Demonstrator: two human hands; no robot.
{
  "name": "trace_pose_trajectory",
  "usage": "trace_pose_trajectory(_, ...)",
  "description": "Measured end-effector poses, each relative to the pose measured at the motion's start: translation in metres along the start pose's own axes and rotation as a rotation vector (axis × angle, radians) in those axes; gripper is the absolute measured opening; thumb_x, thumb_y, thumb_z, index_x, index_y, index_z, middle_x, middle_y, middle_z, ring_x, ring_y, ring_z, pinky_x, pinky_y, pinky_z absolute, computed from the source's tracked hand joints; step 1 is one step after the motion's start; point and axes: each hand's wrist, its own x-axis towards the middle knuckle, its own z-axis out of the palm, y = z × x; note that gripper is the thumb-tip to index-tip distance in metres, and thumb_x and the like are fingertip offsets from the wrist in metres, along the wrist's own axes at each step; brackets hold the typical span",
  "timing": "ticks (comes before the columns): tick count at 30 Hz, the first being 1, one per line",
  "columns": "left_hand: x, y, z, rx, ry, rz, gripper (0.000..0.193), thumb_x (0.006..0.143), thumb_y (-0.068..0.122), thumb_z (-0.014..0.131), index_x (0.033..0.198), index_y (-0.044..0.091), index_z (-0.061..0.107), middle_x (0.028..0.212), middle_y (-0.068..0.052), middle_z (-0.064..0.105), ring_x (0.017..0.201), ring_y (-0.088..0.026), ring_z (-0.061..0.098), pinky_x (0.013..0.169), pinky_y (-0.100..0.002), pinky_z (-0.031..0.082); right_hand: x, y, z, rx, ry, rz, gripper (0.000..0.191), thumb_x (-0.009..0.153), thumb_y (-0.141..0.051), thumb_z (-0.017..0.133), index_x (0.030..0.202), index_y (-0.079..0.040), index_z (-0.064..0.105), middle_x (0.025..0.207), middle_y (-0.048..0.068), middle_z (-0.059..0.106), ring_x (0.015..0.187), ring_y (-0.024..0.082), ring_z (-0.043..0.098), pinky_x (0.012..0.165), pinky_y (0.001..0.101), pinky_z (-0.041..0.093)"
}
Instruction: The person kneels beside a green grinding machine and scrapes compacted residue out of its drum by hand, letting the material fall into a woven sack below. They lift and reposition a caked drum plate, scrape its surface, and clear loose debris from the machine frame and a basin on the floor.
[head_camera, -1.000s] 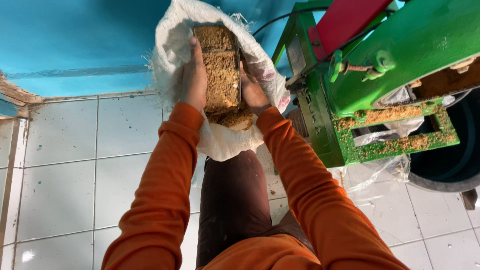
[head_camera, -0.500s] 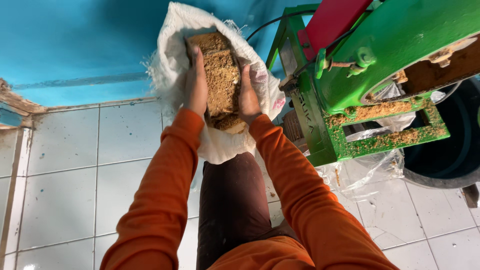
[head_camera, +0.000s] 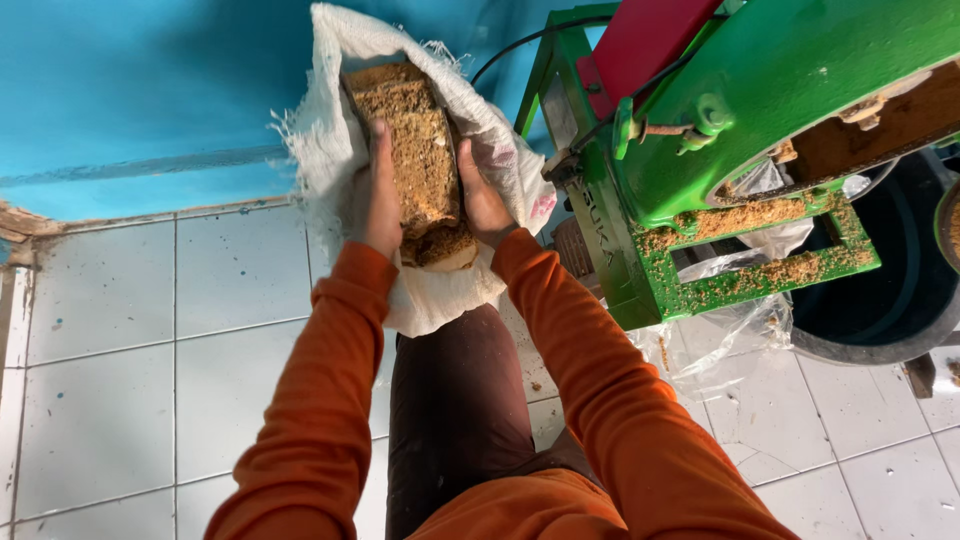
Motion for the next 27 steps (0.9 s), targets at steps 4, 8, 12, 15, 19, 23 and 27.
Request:
trace_pose_trajectory(4,0.003,0.017,0.003,-0.098,0.013,0.029,0.090,0.082,0.072,0.065,0.132,-0.004,0.064,0.118,-0.011,0.073,0.100,-0.017,0.073,0.088,-0.031,0.060,0.007,0.013,0.008,0.162,0.010,0.065,0.088,0.101,-0.067,0.036,0.158,0.000,0.033,0.155,0.019,0.048,0.138,0.029,0.051,0.116,0.0414,0.042)
trace_pose_trajectory(8,0.011,0.026,0.005,0.086,-0.027,-0.037,0.093,0.082,0.076,0.062,0.129,-0.005,0.068,0.117,-0.013,0.074,0.101,-0.017,0.072,0.090,-0.031,0.057,0.016,0.017,0.010,0.183,0.095,0.015,0.085,0.101,-0.066,0.037,0.158,-0.003,0.033,0.157,0.015,0.047,0.140,0.026,0.050,0.117,0.0386,0.040)
trace_pose_trajectory(12,0.013,0.025,0.004,0.786,0.039,-0.272,0.111,0.098,0.081,0.038,0.113,-0.024,0.071,0.107,-0.036,0.071,0.092,-0.036,0.070,0.088,-0.049,0.055,0.017,0.012,0.004,0.214,0.074,-0.097,0.085,0.101,-0.064,0.041,0.158,-0.002,0.035,0.156,0.016,0.048,0.140,0.027,0.050,0.118,0.0399,0.040)
trace_pose_trajectory(15,0.018,0.016,0.006,0.433,-0.021,0.421,0.114,0.099,0.091,0.035,0.133,-0.017,0.051,0.117,-0.011,0.058,0.111,-0.027,0.056,0.091,-0.043,0.043,0.011,0.006,0.010,0.232,0.085,-0.121,0.085,0.102,-0.064,0.041,0.158,0.000,0.034,0.156,0.016,0.047,0.140,0.027,0.049,0.118,0.0400,0.039)
trace_pose_trajectory(19,0.034,0.010,0.003,0.527,0.059,0.182,0.111,0.095,0.090,0.017,0.116,-0.007,0.066,0.081,-0.005,0.055,0.073,-0.017,0.057,0.068,-0.039,0.047,-0.003,-0.012,0.029,0.149,0.236,-0.088,0.091,0.100,-0.068,0.038,0.159,0.002,0.033,0.157,0.016,0.047,0.139,0.025,0.051,0.117,0.0382,0.039)
trace_pose_trajectory(23,0.030,0.006,-0.001,0.499,0.065,0.030,0.101,0.096,0.081,0.004,0.137,0.002,0.052,0.070,-0.005,0.050,0.062,-0.021,0.054,0.054,-0.044,0.045,0.002,-0.046,0.041,0.062,0.410,0.172,0.101,0.093,-0.074,0.037,0.156,0.005,0.032,0.150,0.022,0.053,0.130,0.031,0.060,0.106,0.0439,0.052)
trace_pose_trajectory(27,-0.005,-0.012,-0.006,0.664,0.174,0.143,0.103,0.089,0.082,0.000,0.089,0.001,0.064,0.059,-0.007,0.049,0.058,-0.022,0.053,0.059,-0.043,0.041,0.011,-0.062,0.041,0.087,0.293,0.261,0.105,0.087,-0.077,0.038,0.156,0.001,0.028,0.150,0.022,0.051,0.130,0.034,0.059,0.102,0.0493,0.054)
